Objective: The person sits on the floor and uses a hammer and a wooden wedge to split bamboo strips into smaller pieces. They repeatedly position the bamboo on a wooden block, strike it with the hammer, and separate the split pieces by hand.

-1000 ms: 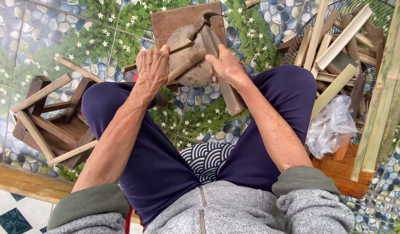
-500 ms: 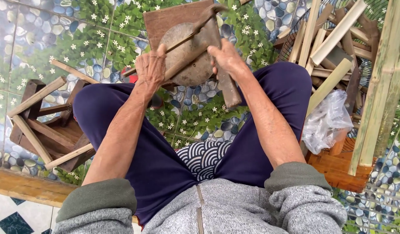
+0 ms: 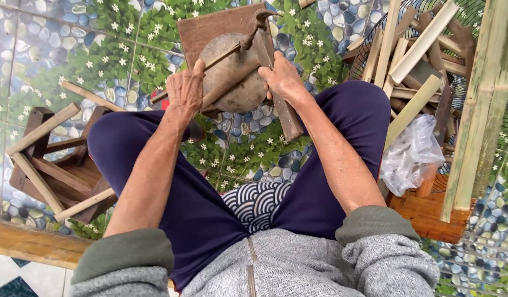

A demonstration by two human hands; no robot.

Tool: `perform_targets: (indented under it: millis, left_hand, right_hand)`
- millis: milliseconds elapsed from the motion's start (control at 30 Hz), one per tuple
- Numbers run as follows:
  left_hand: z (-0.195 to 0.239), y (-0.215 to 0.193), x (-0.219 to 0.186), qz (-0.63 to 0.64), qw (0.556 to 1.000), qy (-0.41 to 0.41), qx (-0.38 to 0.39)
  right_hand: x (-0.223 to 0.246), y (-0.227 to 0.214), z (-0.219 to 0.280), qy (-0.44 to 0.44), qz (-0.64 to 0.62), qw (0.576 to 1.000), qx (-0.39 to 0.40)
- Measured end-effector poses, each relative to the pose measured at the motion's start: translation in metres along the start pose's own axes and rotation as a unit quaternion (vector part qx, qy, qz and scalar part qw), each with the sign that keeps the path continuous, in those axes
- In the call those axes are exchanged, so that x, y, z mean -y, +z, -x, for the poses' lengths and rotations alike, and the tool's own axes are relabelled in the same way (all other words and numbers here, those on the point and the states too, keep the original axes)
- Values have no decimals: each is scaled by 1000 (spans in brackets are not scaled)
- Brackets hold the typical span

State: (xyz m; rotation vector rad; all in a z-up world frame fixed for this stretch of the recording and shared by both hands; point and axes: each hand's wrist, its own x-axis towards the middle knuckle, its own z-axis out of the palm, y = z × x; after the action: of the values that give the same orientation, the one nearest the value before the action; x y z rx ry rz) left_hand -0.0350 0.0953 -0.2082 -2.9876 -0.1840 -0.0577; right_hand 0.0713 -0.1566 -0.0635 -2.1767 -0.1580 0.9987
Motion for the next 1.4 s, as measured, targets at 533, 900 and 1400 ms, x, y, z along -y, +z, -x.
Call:
perform_targets:
  millis: [533,900,1400]
  left_hand:
    - [0,-7,-3,50,998,0,-24]
    - [-14,-24,-6,8,1000,13,-12]
    - [-23,-99,-15,113,992,-24,-54]
  right_hand:
    - [4,4,-2,-78,-45,995,-35]
    - [-4,4,-7,-124,25,991,-31]
    - [9,-23,8,-217,-89,966,-113]
